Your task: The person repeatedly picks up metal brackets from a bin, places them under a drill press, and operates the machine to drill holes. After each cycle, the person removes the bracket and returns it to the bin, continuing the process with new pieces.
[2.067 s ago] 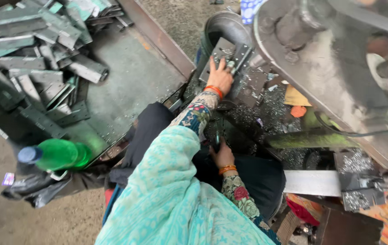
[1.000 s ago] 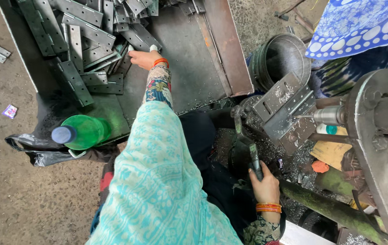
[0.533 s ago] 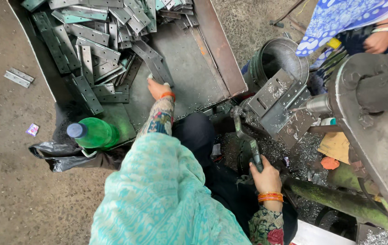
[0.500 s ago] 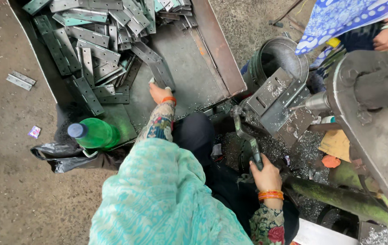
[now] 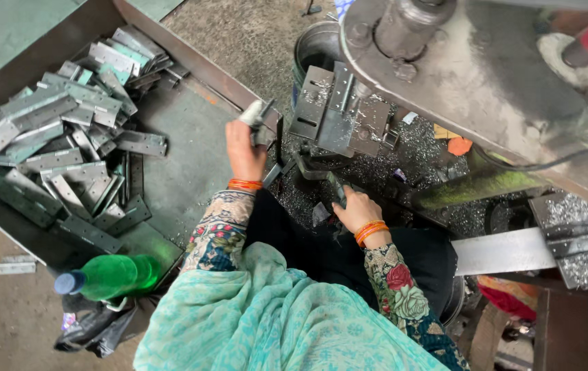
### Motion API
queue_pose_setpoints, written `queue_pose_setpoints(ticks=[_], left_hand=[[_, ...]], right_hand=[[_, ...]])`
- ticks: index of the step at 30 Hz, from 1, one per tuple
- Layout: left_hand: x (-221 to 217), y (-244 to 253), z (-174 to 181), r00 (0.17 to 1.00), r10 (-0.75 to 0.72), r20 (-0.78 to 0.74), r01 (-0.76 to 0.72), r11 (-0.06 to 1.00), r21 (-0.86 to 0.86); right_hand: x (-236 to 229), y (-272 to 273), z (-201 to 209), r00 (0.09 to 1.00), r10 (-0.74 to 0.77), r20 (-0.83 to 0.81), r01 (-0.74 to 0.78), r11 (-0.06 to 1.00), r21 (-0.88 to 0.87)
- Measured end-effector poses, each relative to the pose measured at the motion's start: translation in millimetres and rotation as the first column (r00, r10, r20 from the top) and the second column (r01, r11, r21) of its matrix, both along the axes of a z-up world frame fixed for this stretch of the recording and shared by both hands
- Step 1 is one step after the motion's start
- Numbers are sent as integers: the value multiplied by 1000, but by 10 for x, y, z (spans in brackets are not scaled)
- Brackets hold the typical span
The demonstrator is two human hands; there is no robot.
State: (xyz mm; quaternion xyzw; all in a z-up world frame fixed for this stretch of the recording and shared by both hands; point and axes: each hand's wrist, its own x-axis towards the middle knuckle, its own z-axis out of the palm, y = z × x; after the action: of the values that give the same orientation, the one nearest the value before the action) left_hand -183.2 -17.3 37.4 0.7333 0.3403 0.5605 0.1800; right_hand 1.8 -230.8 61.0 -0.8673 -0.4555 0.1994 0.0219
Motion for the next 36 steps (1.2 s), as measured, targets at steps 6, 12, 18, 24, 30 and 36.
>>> queue_pose_setpoints(ticks=[6,12,18,24,30,36], left_hand=[[759,-468,-155,618,-200,-760,561,790,249],[1020,-473,-613,645,-234,-728,544,809,222],[1140,-336,-680,548,-138,-825,390,915,105],[1307,-220,-664,610,-158,-776,388,914,119],[1299,-270,-634,606,-118,-787,347,929,127],[1196,-332,-570,524,-56,-850,138,990,19]], right_hand=[[10,-6,-49,1000,-17,-14,17,1000,-24],[24,-45,-69,1000,9,-12,-9,1000,4],[36,28,-63,998,13,-54,-17,997,-74],[77,-47,-361,998,-20,-65,15,997,-78],[-290,-546,-978,980,-164,-114,183,966,185],[-149,-433,-850,991,-105,-81,113,990,90]])
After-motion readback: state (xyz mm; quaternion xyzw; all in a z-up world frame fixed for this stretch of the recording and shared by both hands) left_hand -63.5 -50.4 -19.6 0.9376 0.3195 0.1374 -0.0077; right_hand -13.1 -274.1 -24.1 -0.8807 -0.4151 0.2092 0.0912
